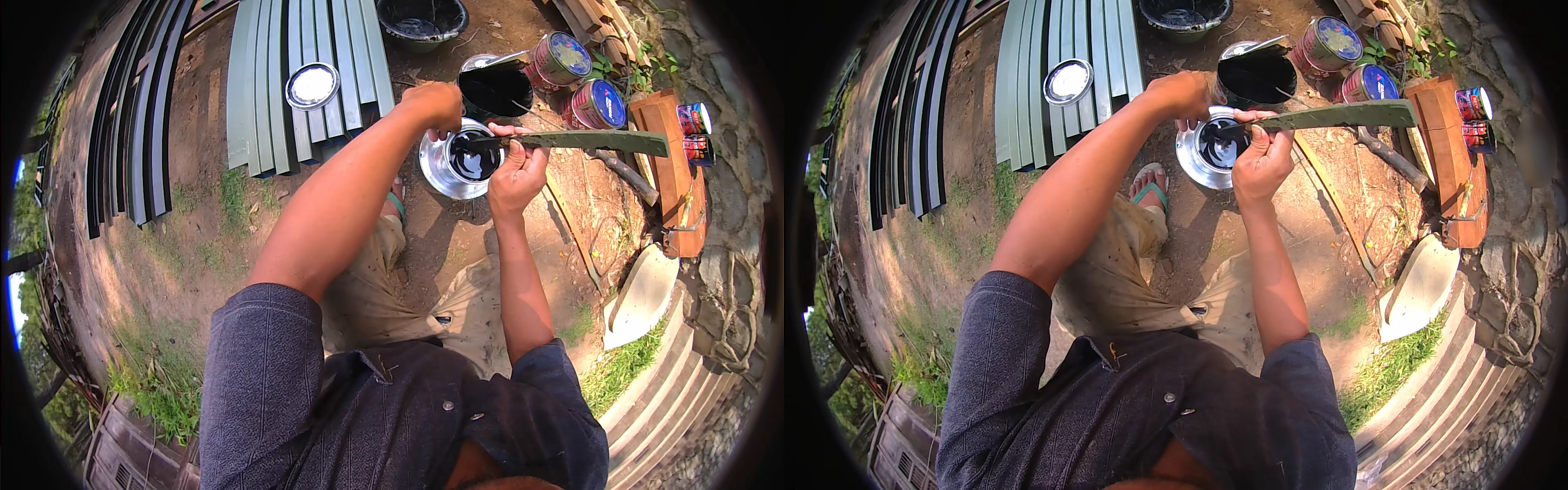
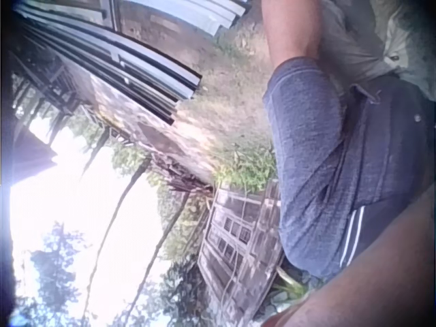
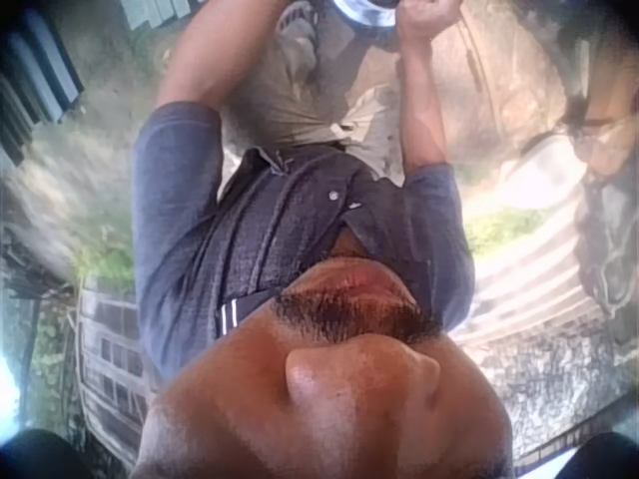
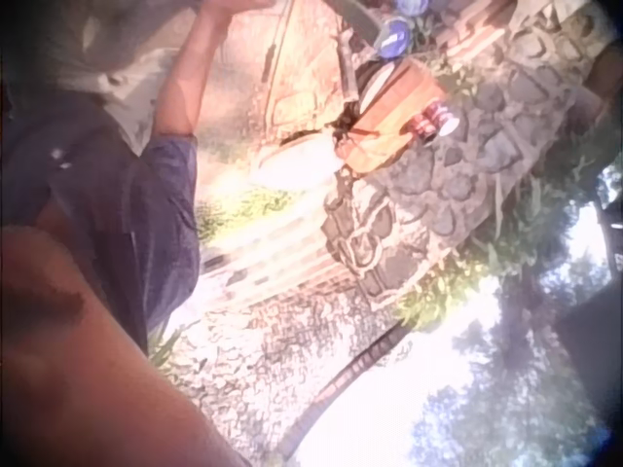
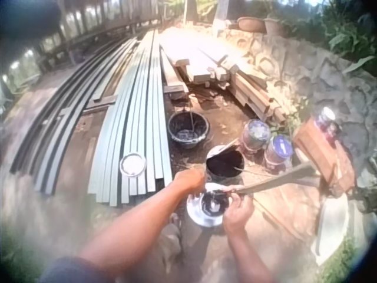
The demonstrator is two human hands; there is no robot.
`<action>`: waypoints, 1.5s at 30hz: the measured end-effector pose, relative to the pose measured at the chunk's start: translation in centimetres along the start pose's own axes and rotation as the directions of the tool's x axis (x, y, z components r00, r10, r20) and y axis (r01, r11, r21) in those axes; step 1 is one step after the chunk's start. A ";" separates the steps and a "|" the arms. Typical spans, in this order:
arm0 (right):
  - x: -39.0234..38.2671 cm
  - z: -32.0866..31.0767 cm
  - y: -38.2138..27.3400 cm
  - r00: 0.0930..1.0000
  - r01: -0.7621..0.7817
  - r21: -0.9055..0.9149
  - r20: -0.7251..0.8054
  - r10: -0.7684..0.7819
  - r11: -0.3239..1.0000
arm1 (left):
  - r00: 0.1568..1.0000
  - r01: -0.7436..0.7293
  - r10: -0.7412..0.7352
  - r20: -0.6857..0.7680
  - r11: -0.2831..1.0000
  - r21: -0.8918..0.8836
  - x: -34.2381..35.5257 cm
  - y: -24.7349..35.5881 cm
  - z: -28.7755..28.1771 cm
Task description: The person pries open a paint can with a tool, stirs a black liquid in a bucket using a wooden stick, pours more paint from the can into the bucket, and stirs it again.
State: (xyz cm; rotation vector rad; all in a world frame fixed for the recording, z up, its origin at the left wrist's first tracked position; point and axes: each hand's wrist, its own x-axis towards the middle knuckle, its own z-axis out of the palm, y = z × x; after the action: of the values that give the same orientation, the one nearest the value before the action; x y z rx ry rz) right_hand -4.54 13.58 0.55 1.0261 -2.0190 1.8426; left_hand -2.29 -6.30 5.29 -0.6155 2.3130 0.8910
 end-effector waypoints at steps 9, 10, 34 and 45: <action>0.2 -0.7 -2.3 0.972 -0.235 -0.045 0.004 0.235 0.971 | 1.000 -0.010 0.010 0.008 1.000 0.013 0.6 -0.5 0.3; 0.1 -0.6 -1.4 0.969 -0.245 0.024 0.000 0.245 0.969 | 1.000 -0.015 0.015 0.010 1.000 0.006 0.6 -0.2 0.1; -0.2 -0.6 -1.7 0.993 0.037 -0.184 0.116 -0.016 0.982 | 1.000 -0.008 0.008 -0.021 1.000 0.004 0.2 -0.2 0.4; 1.1 -0.7 -1.2 0.994 -0.051 -0.049 0.098 0.055 0.998 | 1.000 -0.002 0.002 0.000 1.000 0.009 0.4 -0.3 0.3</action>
State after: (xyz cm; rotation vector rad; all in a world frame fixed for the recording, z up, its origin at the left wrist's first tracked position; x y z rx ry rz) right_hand -4.82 13.84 2.25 1.0811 -2.1550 1.7945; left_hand -2.34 -6.39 4.73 -0.6093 2.3172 0.8809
